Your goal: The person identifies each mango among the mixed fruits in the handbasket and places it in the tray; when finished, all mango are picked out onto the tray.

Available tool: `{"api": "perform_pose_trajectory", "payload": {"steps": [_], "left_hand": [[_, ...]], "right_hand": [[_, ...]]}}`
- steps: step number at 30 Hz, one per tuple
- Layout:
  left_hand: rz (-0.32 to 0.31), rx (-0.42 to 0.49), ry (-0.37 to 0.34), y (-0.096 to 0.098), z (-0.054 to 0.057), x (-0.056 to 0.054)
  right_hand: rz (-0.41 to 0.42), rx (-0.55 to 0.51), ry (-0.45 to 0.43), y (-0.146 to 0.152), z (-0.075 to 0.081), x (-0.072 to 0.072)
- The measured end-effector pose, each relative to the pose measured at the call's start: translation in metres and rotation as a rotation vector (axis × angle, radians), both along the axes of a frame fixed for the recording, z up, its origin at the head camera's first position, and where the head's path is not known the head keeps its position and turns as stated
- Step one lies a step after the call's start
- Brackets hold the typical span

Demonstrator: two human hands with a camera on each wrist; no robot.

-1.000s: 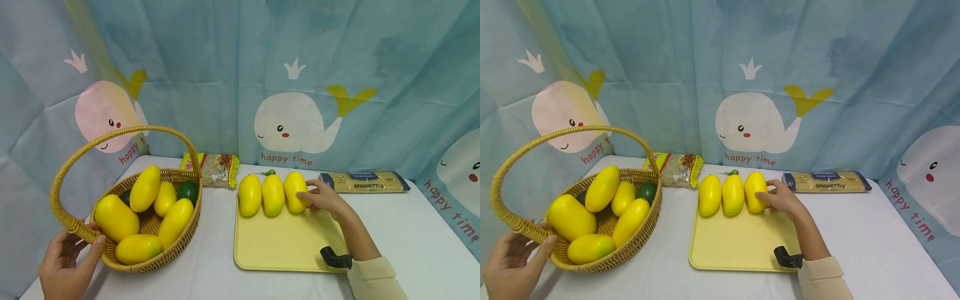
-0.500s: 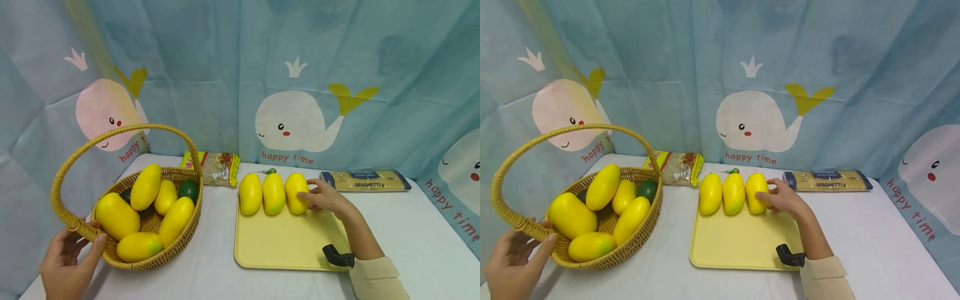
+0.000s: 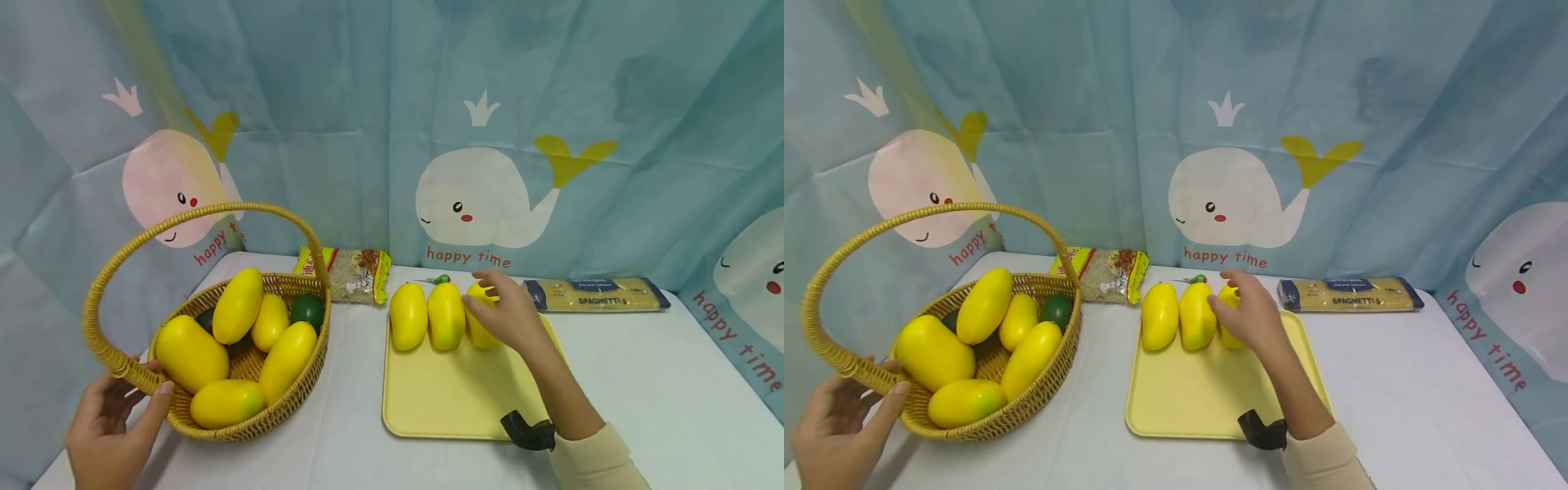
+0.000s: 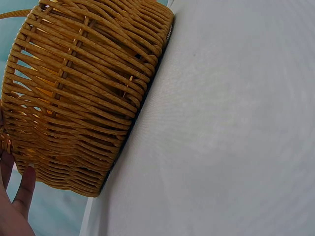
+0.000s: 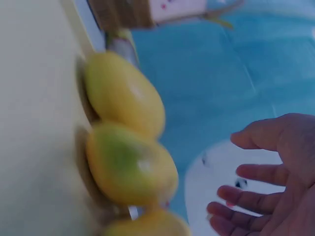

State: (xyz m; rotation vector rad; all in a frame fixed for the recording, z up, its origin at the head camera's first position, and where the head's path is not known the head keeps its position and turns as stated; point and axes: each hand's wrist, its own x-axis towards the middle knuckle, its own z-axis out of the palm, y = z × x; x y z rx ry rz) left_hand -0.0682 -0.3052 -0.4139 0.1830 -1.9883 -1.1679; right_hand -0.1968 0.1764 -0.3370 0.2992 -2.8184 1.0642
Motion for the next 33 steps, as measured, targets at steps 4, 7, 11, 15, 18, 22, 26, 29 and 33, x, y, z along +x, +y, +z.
{"api": "perform_pose_trajectory", "payload": {"steps": [4,7,11,15,18,22,26,29,33], "left_hand": [[0.007,0.002,-0.005,0.000,0.000,0.000],[0.010,0.006,-0.006,0.000,0.000,0.000],[0.005,0.007,-0.006,0.001,0.000,0.000],[0.007,0.012,-0.005,0.001,0.001,0.000],[0.018,0.010,-0.010,0.002,0.001,0.000],[0.028,0.002,-0.016,0.002,0.000,0.000],[0.017,-0.001,-0.015,0.003,0.001,0.001],[0.016,0.000,-0.019,0.002,0.001,0.001],[0.023,0.007,-0.028,0.003,0.001,0.000]], "right_hand": [[0.110,-0.047,0.168,-0.048,-0.004,0.007],[0.239,-0.068,0.245,-0.085,-0.005,0.013],[0.398,-0.023,0.288,-0.132,-0.003,0.020],[0.494,0.146,0.356,-0.174,0.000,0.023],[0.506,0.416,0.366,-0.201,0.004,0.025],[0.517,0.718,0.223,-0.226,0.012,0.027],[0.534,0.753,0.115,-0.236,0.017,0.026],[0.587,0.693,0.109,-0.237,0.016,0.026],[0.683,0.503,0.040,-0.233,0.011,0.026]]}}
